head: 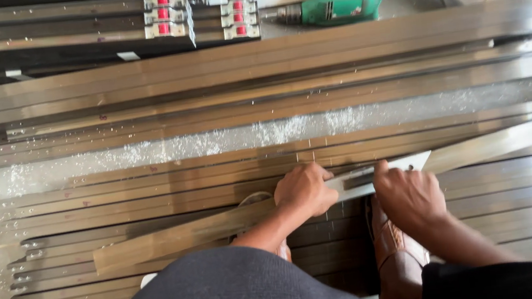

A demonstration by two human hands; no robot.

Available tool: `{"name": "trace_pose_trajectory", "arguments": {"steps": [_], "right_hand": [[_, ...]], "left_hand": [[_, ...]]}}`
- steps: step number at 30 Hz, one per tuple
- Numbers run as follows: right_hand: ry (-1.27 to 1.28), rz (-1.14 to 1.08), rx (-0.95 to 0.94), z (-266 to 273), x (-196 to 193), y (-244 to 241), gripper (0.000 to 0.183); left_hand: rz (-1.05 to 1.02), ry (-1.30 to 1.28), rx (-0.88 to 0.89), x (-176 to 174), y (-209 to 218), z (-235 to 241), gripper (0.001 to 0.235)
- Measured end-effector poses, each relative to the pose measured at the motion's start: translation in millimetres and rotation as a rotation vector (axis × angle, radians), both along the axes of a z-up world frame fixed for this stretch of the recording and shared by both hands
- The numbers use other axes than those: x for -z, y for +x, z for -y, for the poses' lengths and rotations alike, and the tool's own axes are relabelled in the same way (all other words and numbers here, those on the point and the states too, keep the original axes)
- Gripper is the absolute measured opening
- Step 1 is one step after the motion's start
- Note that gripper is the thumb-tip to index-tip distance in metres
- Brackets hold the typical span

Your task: The recorder uses a plastic template to mark lines on multiple metal strips for fabrication.

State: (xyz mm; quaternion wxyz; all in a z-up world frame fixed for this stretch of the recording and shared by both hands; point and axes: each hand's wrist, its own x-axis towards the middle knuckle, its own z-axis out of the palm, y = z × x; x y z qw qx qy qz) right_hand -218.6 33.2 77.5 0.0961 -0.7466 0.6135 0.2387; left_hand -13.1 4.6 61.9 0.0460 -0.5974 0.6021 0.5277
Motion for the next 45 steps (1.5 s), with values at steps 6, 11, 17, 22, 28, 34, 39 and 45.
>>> {"name": "trace_pose_trajectory", "arguments": {"steps": [6, 11, 17, 22, 28, 34, 39, 45], "right_hand": [[0.192, -0.162, -0.251, 16, -27, 25, 0.02], [0.237, -0.088, -0.2, 16, -25, 19, 0.012], [0.418, 0.171, 0.151, 60, -14, -19, 0.01], [0.163, 0.495, 0.315, 60, -24, -38, 0.012], [0.171, 0.689, 0.207, 29, -21, 9, 0.012], [0.058, 0.778, 0.04, 21, -8, 20, 0.016], [0.158, 0.536, 0.089, 25, -14, 36, 0.018], [0.184, 0.134, -0.014, 33, -23, 35, 0.007]], "left_hand": [[-0.009, -0.019, -0.01, 8, -3, -2, 0.058], [-0.01, -0.033, -0.014, 0, -2, 0, 0.056], [-0.012, 0.036, 0.044, -2, 2, -1, 0.053], [-0.043, -0.037, 0.017, 6, 1, -3, 0.047], [-0.039, 0.021, -0.003, 2, 3, -2, 0.048], [-0.034, -0.029, 0.006, 2, 2, 0, 0.049], [-0.025, -0.007, 0.003, -7, 4, 1, 0.045], [-0.036, -0.006, 0.002, 8, 1, -2, 0.04]]}}
